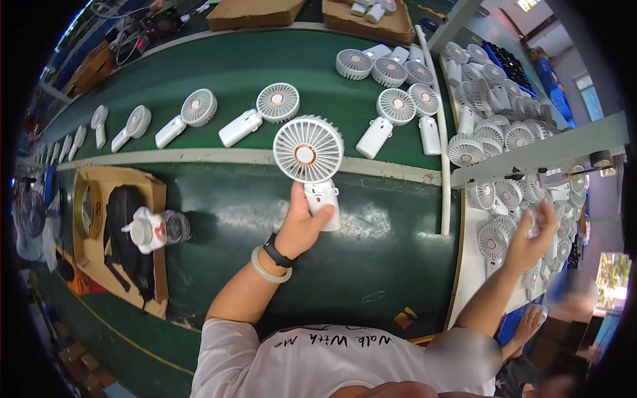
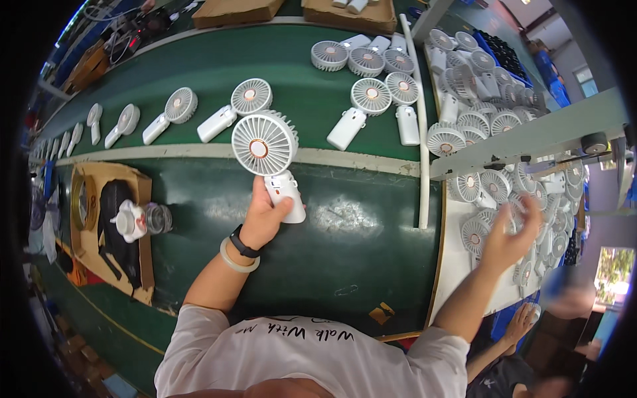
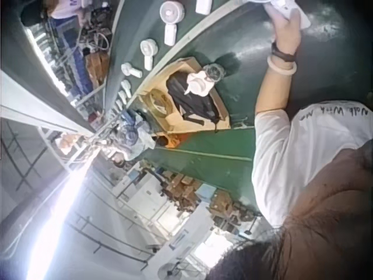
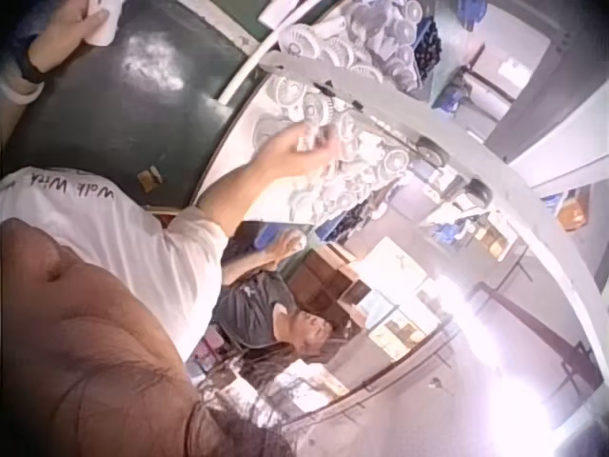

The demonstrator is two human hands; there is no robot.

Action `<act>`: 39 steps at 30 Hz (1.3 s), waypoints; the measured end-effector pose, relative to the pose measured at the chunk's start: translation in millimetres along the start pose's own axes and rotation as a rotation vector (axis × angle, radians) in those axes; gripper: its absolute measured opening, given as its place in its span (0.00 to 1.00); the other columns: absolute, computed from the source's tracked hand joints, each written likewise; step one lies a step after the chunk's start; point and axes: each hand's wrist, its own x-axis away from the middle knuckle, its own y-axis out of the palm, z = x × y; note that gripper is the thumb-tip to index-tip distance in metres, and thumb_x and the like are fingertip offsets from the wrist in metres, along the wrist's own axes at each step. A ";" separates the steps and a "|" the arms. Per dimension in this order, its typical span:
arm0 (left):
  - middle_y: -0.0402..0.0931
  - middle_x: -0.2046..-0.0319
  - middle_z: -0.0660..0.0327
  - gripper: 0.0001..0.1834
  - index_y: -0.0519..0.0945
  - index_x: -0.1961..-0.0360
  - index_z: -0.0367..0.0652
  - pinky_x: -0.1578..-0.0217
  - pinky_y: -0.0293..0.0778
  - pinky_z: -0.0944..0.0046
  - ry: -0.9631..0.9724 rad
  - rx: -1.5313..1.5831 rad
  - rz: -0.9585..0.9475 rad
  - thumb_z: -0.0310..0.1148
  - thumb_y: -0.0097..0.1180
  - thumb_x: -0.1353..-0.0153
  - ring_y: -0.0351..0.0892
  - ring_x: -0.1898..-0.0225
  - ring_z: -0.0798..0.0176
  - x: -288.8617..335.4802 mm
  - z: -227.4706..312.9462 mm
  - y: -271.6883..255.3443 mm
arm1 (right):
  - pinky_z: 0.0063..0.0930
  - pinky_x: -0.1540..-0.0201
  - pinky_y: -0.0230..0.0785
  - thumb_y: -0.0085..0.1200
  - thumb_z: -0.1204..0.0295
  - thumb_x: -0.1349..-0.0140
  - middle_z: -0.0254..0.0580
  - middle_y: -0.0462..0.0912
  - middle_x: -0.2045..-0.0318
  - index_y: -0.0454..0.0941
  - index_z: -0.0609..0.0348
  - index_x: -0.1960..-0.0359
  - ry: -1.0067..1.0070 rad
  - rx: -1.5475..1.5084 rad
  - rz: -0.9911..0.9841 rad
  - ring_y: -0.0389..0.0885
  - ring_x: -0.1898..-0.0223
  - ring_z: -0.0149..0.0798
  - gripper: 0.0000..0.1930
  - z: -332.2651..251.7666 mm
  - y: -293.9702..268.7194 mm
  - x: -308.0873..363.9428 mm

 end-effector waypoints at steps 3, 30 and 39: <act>0.70 0.55 0.54 0.25 0.54 0.41 0.42 0.58 0.75 0.58 0.002 0.173 0.035 0.29 0.47 0.38 0.76 0.59 0.59 -14.1 1.6 -4.2 | 0.24 0.64 0.70 0.55 0.81 0.48 0.42 0.80 0.69 0.76 0.64 0.65 -0.055 -0.359 -0.320 0.77 0.68 0.34 0.08 -59.2 34.4 52.1; 0.68 0.50 0.56 0.28 0.52 0.38 0.44 0.50 0.70 0.60 -0.079 0.394 0.034 0.26 0.48 0.38 0.72 0.51 0.63 -13.6 -2.2 -17.4 | 0.36 0.57 0.73 0.52 0.70 0.44 0.54 0.71 0.52 0.66 0.65 0.47 0.489 -0.728 -0.601 0.76 0.60 0.49 0.22 -107.2 216.8 76.1; 0.69 0.53 0.55 0.22 0.56 0.42 0.46 0.57 0.75 0.57 0.021 0.379 0.171 0.29 0.45 0.36 0.75 0.57 0.61 -14.9 -0.6 -22.8 | 0.30 0.68 0.59 0.45 0.62 0.49 0.53 0.68 0.54 0.53 0.55 0.37 1.188 -2.533 -1.290 0.65 0.68 0.40 0.35 -148.5 167.8 86.7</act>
